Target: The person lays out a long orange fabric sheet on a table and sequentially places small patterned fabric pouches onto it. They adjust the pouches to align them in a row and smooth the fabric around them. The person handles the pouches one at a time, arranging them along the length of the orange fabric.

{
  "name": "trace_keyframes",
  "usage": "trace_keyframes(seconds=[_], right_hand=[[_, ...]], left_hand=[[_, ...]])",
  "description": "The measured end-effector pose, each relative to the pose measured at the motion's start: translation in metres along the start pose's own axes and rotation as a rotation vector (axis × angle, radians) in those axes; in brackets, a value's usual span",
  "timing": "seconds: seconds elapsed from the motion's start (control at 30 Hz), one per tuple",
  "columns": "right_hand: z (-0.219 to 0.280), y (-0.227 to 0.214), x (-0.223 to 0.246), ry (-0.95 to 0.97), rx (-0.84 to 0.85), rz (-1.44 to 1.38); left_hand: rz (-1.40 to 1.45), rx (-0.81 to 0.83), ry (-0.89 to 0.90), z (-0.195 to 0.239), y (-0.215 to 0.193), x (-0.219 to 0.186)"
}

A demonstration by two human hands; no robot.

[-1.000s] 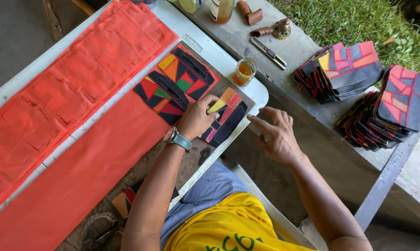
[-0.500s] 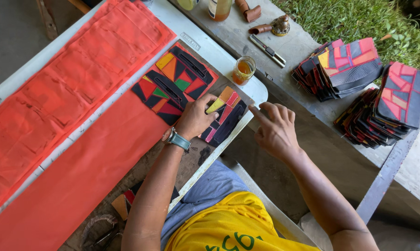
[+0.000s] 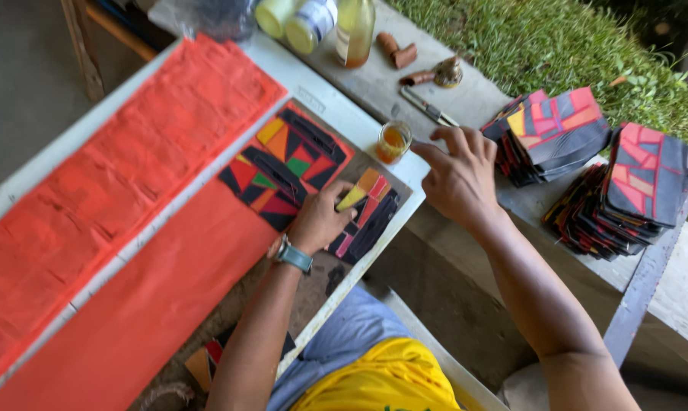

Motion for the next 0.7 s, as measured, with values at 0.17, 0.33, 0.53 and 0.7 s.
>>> trace_keyframes(seconds=[0.17, 0.33, 0.53, 0.7], right_hand=[[-0.05, 0.021, -0.001, -0.015, 0.101, -0.004], [-0.061, 0.038, -0.008, 0.01, 0.221, 0.015], [-0.051, 0.015, -0.011, 0.024, 0.222, -0.052], [0.002, -0.034, -0.005, -0.282, 0.25, -0.521]], left_hand=[[0.03, -0.022, 0.011, 0.007, 0.004, 0.002], [0.031, 0.008, -0.028, 0.004, 0.004, 0.004], [-0.061, -0.052, 0.032, 0.008, 0.004, -0.005], [-0.092, -0.03, 0.109, 0.001, 0.008, -0.007]])
Point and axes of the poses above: each hand's wrist, its own z-axis away from the middle knuckle, its own y-axis out of the palm, x = y × z, the point moved 7 cm from there along -z, towards the middle knuckle, and after that the axes turned 13 degrees about x, right-handed, at the moved point
